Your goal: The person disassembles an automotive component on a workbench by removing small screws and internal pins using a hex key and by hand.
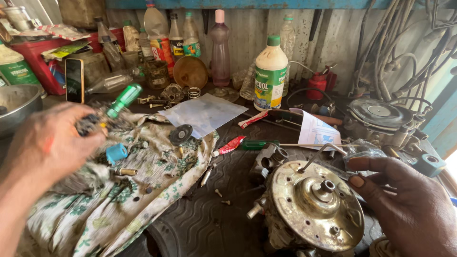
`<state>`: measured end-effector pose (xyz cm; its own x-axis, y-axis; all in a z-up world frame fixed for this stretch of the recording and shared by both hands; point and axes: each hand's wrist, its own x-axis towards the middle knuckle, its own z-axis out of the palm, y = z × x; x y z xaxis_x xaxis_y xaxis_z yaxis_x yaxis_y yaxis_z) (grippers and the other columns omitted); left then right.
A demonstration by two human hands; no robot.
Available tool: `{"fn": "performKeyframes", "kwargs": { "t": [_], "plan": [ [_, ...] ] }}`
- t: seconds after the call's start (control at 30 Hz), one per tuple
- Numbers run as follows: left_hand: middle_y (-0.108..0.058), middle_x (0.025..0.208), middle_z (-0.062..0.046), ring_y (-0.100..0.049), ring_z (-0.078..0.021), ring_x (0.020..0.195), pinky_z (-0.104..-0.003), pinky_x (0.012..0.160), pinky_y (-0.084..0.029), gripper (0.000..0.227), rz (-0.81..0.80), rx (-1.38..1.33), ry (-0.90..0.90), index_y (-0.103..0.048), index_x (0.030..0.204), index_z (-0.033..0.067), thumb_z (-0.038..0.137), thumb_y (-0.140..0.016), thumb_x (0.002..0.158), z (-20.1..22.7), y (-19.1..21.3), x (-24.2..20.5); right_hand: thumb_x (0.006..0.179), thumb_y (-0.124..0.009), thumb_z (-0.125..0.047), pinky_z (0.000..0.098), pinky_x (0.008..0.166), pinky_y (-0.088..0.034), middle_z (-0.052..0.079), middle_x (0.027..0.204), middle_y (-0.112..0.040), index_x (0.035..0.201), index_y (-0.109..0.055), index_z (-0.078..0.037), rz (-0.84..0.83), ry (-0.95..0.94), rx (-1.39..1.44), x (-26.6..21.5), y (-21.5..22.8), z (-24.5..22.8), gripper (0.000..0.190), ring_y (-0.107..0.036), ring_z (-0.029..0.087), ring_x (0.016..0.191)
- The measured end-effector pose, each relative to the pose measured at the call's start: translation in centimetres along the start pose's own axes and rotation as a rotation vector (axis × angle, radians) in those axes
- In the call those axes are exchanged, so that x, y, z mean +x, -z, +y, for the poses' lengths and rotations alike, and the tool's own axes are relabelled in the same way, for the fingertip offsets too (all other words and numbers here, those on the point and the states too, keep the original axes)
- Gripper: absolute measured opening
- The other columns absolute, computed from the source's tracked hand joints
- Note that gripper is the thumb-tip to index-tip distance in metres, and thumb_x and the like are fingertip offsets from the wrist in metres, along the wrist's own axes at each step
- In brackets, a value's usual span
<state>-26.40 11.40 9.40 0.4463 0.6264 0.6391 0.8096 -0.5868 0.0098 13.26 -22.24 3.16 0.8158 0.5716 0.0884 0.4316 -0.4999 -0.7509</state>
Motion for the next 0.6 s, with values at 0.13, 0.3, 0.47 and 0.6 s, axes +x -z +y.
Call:
{"fn": "performKeyframes", "kwargs": {
  "t": [0.13,0.3,0.47,0.6],
  "plan": [
    [-0.074,0.12,-0.009,-0.074,-0.0305,0.102,-0.043,0.089,-0.06,0.033,-0.177,0.163,0.041,-0.073,0.12,0.0131,0.031,-0.07,0.092,-4.5,-3.6,0.4,0.093,-0.074,-0.027,0.0358,0.081,-0.062,0.012,0.096,-0.078,0.131,-0.076,-0.015,0.019,0.028,0.003,-0.5,-0.3,-0.6,0.041,-0.081,0.02,0.087],
    [-0.06,0.141,-0.011,-0.063,-0.0331,0.122,-0.046,0.104,-0.049,0.058,-0.343,0.113,0.164,-0.063,0.138,0.0151,0.032,-0.073,0.083,-6.6,-9.6,-1.8,0.094,-0.078,-0.029,0.0337,0.083,-0.061,0.01,0.098,-0.079,0.131,-0.076,-0.017,0.041,0.039,-0.118,-0.4,-0.5,0.0,0.039,-0.078,0.018,0.092],
    [-0.053,0.153,-0.009,-0.044,-0.0439,0.14,-0.053,0.115,-0.031,0.069,-0.091,0.118,0.006,-0.064,0.14,0.0204,0.031,-0.077,0.073,-6.3,-9.3,-3.7,0.093,-0.075,-0.024,0.0355,0.076,-0.062,0.014,0.094,-0.078,0.129,-0.078,-0.011,0.029,0.186,0.113,0.3,-1.2,1.6,0.039,-0.081,0.021,0.088],
    [-0.072,0.127,-0.007,-0.062,-0.0293,0.125,-0.046,0.116,-0.04,0.034,0.008,-0.046,-0.114,-0.075,0.114,0.0181,0.026,-0.074,0.082,-3.7,-6.3,-6.4,0.093,-0.074,-0.022,0.0374,0.074,-0.062,0.015,0.093,-0.077,0.131,-0.076,-0.013,0.034,0.129,0.034,0.7,-1.6,2.3,0.04,-0.081,0.022,0.088]
  ]
}}
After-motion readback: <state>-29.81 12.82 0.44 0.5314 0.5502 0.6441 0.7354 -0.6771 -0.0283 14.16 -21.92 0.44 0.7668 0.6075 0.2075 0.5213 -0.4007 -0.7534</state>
